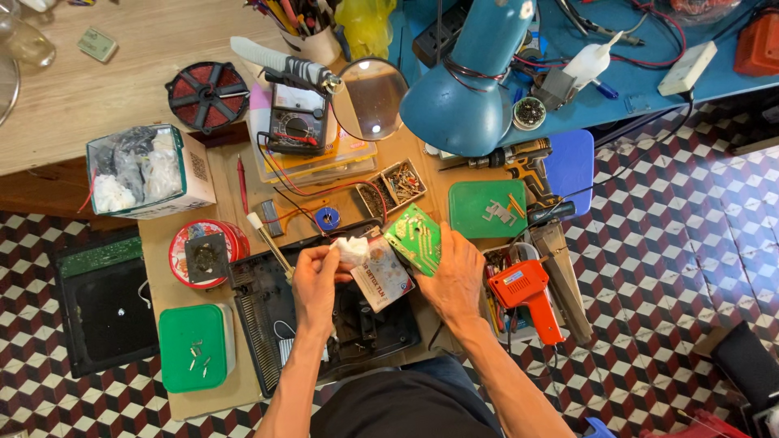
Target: The person uses a heat gun and a desoldering pump to remove components from a green circuit board. They repeatedly heat solder joints and use the pump to extract molten solder, then wipe the board with a cloth. The person also handles a small component and places it into a container.
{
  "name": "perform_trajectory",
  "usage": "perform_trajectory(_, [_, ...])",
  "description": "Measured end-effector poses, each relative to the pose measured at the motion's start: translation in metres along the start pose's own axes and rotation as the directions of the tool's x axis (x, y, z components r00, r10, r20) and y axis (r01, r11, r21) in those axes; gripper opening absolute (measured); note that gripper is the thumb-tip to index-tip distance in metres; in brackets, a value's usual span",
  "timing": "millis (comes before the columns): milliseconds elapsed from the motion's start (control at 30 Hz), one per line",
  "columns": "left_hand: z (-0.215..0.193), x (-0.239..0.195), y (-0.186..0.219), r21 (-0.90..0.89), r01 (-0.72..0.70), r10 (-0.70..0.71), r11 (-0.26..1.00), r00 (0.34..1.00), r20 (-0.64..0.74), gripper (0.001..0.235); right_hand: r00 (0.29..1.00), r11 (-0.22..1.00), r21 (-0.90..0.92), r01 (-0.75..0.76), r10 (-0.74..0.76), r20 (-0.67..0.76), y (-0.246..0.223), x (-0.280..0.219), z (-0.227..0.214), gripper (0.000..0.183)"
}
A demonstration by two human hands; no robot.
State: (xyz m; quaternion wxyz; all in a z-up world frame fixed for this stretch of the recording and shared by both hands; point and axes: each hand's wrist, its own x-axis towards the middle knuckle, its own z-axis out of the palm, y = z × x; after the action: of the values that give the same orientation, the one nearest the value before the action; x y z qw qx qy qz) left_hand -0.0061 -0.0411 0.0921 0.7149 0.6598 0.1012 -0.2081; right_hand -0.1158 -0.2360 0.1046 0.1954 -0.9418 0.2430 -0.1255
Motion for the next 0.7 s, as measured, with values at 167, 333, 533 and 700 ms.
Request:
perform_trajectory(167, [-0.008,-0.030,0.017,-0.030,-0.026,0.030,0.999,0.990,0.134,0.020,0.996,0.998,0.001,0.057,-0.057,0.070,-0.005,0.024,0.019,0.101])
perform_trajectory(333, [-0.004,-0.043,0.030,-0.121,-0.048,0.080,0.991,0.958,0.275,0.018,0.977,0.985,0.068,0.159,-0.167,0.132,-0.025,0.027,-0.014,0.097])
perform_trajectory(533, [-0.009,-0.057,0.048,-0.149,-0.084,0.140,0.985,0.897,0.420,0.021,0.796,0.449,0.727,-0.519,-0.054,0.602,-0.052,0.001,-0.067,0.050])
perform_trajectory(700, [-0.008,-0.060,0.046,-0.281,-0.138,0.216,0.950,0.939,0.269,0.021,0.806,0.342,0.763,-0.548,-0.029,0.591,-0.058,-0.016,-0.069,0.025])
